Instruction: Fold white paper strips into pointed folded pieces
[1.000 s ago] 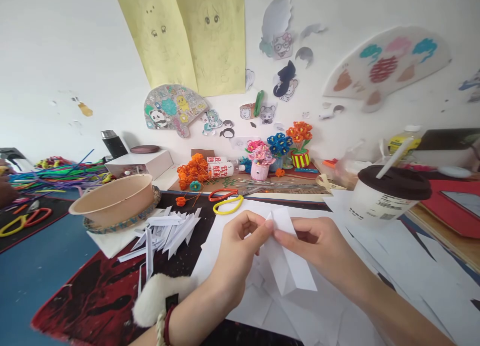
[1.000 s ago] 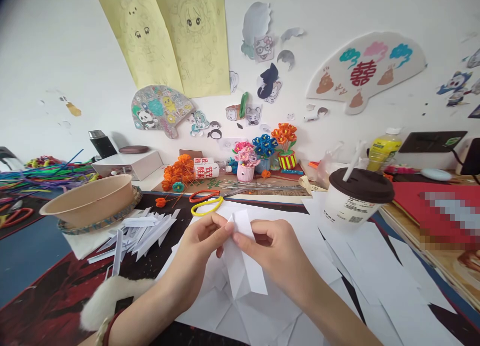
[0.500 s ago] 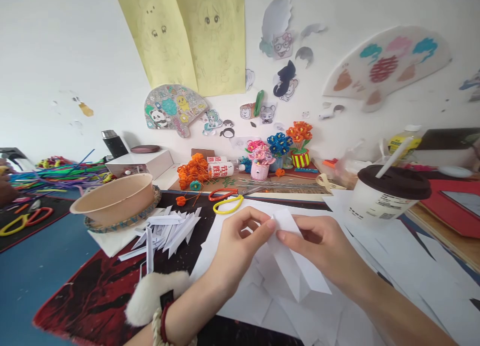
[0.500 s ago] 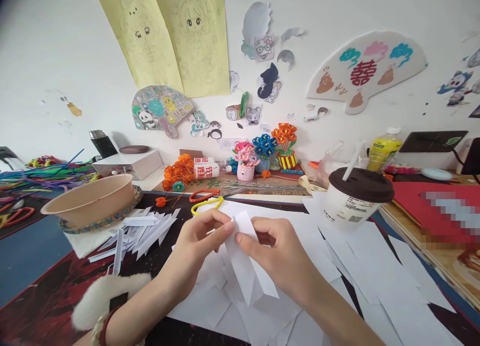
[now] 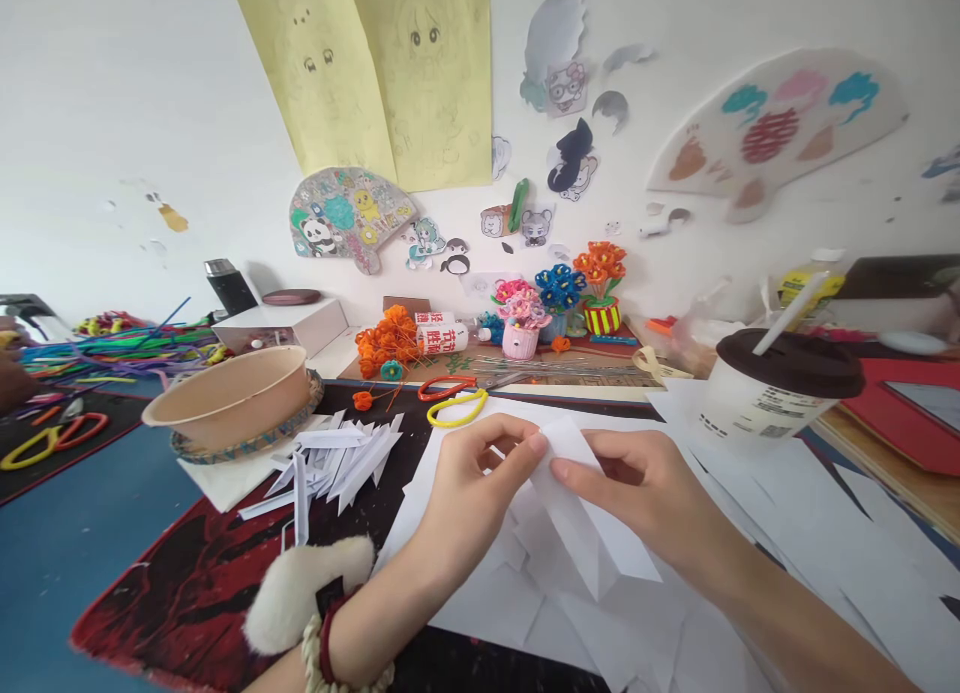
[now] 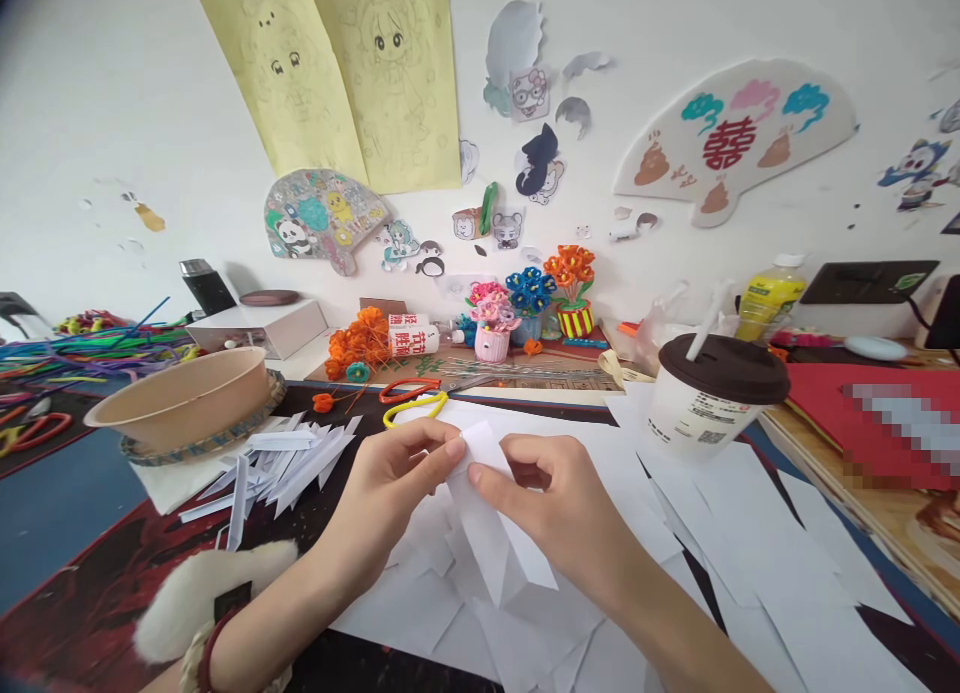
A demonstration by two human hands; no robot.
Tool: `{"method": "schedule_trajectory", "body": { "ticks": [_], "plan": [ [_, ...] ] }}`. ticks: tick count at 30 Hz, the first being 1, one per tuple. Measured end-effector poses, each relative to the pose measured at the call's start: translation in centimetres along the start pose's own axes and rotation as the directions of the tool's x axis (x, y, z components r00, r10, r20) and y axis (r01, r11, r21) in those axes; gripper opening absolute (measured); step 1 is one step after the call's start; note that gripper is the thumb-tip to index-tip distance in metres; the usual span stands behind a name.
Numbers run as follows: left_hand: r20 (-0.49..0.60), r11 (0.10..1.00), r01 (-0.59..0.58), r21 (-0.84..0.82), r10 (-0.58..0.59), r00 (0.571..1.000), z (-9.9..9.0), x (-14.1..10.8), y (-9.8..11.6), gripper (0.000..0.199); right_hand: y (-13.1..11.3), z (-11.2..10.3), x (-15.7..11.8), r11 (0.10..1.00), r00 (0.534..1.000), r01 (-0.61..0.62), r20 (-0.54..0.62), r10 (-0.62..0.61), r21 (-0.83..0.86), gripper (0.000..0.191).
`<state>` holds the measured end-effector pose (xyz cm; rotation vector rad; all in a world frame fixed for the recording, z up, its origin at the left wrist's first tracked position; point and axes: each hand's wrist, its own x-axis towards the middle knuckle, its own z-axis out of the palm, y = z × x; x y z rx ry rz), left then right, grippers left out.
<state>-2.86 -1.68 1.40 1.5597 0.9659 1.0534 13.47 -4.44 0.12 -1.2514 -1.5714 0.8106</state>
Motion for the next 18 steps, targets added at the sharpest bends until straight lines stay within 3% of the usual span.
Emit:
{"method": "schedule_trajectory", "body": {
  "ticks": [5, 18],
  "plan": [
    [-0.015, 0.997, -0.037, 0.067, 0.038, 0.999, -0.07, 0.03, 0.14, 0.020, -0.38, -0.20, 0.17, 0.999, 0.999, -0.021, 0.034, 0.022, -0.029, 0.046],
    [-0.060, 0.999, -0.052, -0.009, 0.051, 0.997, -0.15, 0.04, 0.00, 0.016, -0.36, -0.18, 0.20, 0.994, 0.988, -0.105, 0.113, 0.106, -0.012, 0.045]
  ]
}}
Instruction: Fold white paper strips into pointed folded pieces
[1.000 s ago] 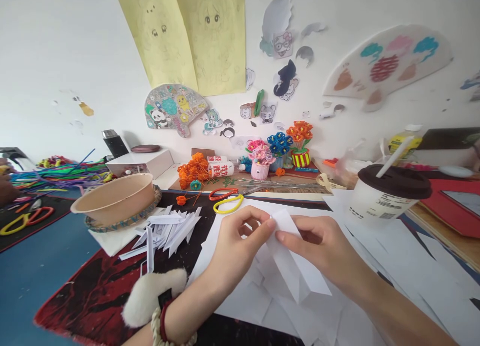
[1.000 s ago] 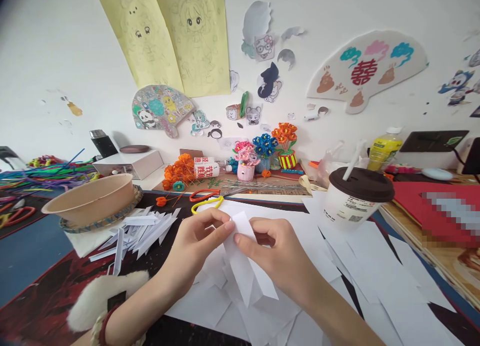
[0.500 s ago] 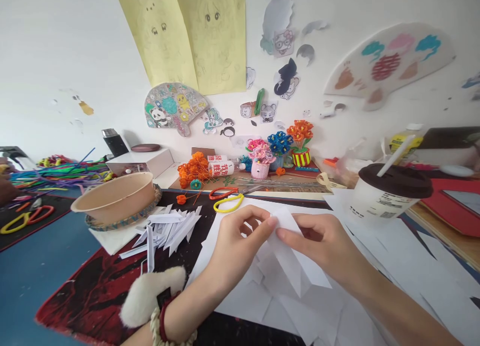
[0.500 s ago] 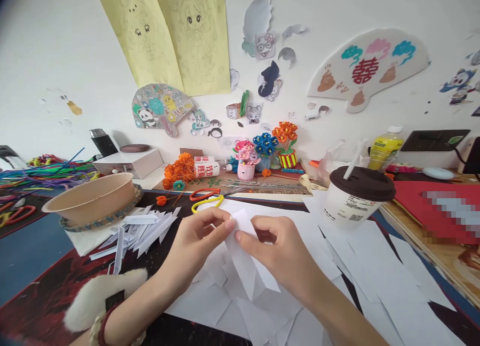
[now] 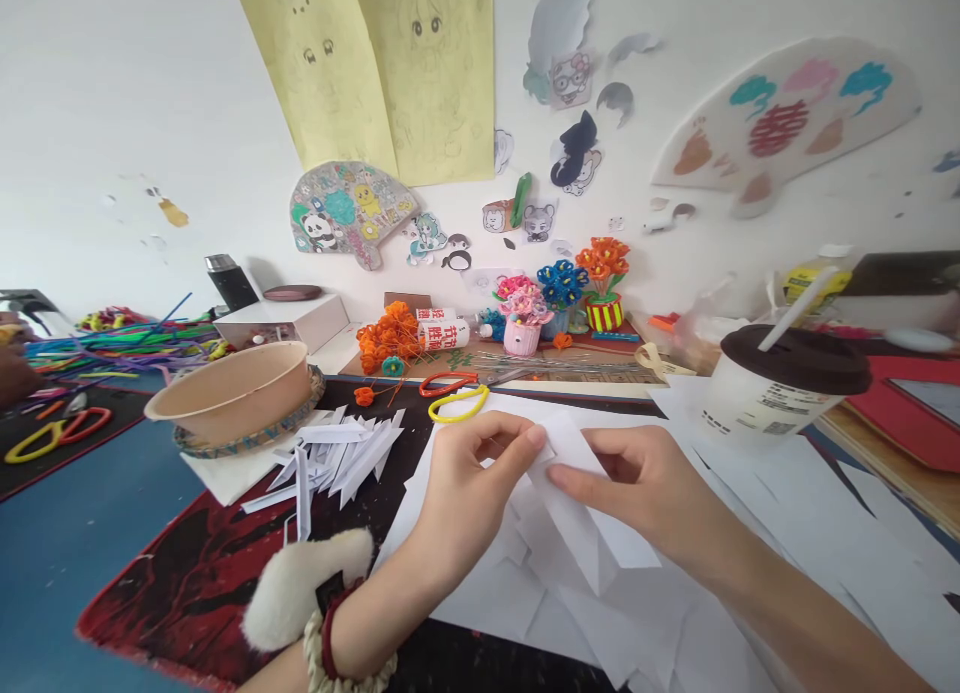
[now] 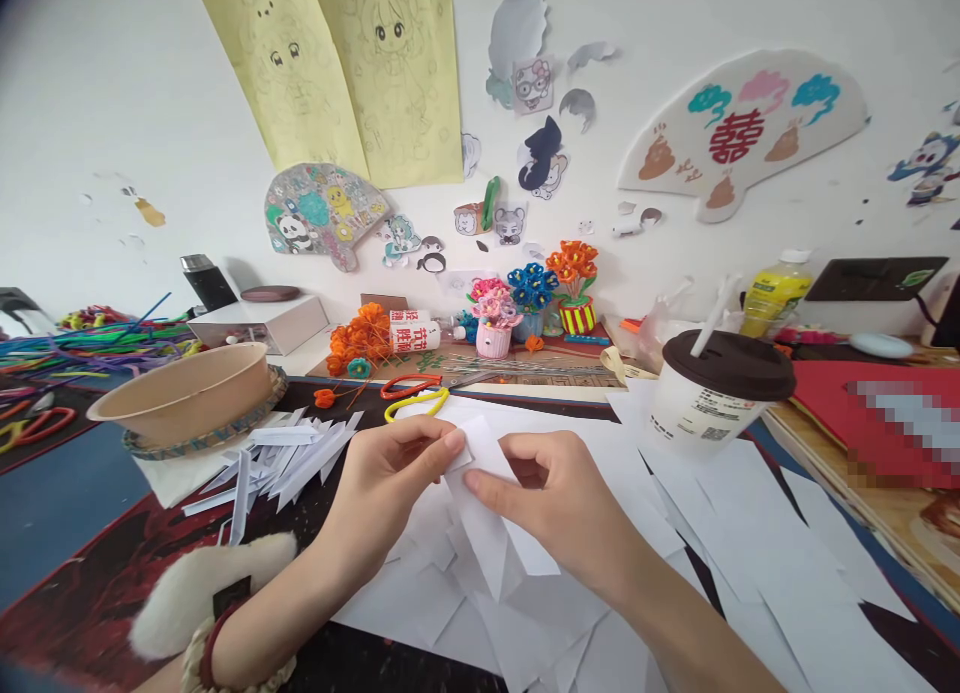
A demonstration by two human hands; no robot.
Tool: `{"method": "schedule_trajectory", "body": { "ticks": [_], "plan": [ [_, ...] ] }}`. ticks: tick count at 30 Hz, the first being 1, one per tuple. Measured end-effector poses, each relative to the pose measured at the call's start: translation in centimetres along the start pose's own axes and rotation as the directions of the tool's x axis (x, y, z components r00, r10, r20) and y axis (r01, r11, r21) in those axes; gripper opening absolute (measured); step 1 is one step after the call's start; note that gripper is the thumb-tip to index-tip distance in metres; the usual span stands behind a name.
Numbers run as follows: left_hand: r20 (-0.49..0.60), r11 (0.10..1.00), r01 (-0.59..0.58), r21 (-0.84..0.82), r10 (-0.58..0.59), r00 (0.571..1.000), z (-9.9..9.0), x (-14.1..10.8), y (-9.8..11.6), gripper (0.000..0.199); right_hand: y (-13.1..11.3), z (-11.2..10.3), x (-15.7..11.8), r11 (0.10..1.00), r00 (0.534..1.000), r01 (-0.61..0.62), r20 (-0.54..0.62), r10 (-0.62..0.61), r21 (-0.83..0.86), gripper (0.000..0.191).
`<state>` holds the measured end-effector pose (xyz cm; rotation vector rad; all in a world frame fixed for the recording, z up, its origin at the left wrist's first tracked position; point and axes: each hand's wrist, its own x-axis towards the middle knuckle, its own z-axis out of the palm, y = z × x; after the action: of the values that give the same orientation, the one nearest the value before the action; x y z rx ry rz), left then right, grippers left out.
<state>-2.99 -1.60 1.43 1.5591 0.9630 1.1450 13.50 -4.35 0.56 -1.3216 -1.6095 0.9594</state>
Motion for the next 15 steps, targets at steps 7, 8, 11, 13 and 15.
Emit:
{"method": "schedule_trajectory", "body": {
  "ticks": [7, 8, 11, 13, 15],
  "plan": [
    [0.007, 1.000, 0.000, -0.015, 0.000, 1.000, 0.21, -0.28, -0.26, 0.018, -0.08, 0.19, -0.10, 1.000, 1.000, 0.000, -0.007, 0.000, 0.029, 0.049],
    [0.006, 1.000, -0.001, -0.013, 0.001, 1.000, 0.21, -0.27, -0.28, 0.018, -0.08, 0.19, -0.10, 1.000, 1.000, 0.004, -0.009, -0.004, 0.031, 0.049],
    [-0.002, 1.000, -0.006, 0.008, 0.006, 1.000, 0.23, -0.20, -0.18, 0.018, -0.12, 0.21, -0.06, 0.999, 1.000, 0.012, -0.012, -0.012, 0.036, 0.051],
    [-0.012, 0.999, -0.014, 0.032, 0.014, 1.000, 0.28, -0.19, -0.02, 0.018, -0.12, 0.24, -0.04, 0.999, 1.000, 0.015, -0.019, -0.014, 0.033, 0.050],
    [-0.017, 0.998, -0.022, 0.057, 0.023, 1.000, 0.37, -0.26, 0.17, 0.018, -0.08, 0.29, -0.05, 1.000, 1.000, 0.014, -0.018, -0.013, 0.028, 0.049]
  ]
}}
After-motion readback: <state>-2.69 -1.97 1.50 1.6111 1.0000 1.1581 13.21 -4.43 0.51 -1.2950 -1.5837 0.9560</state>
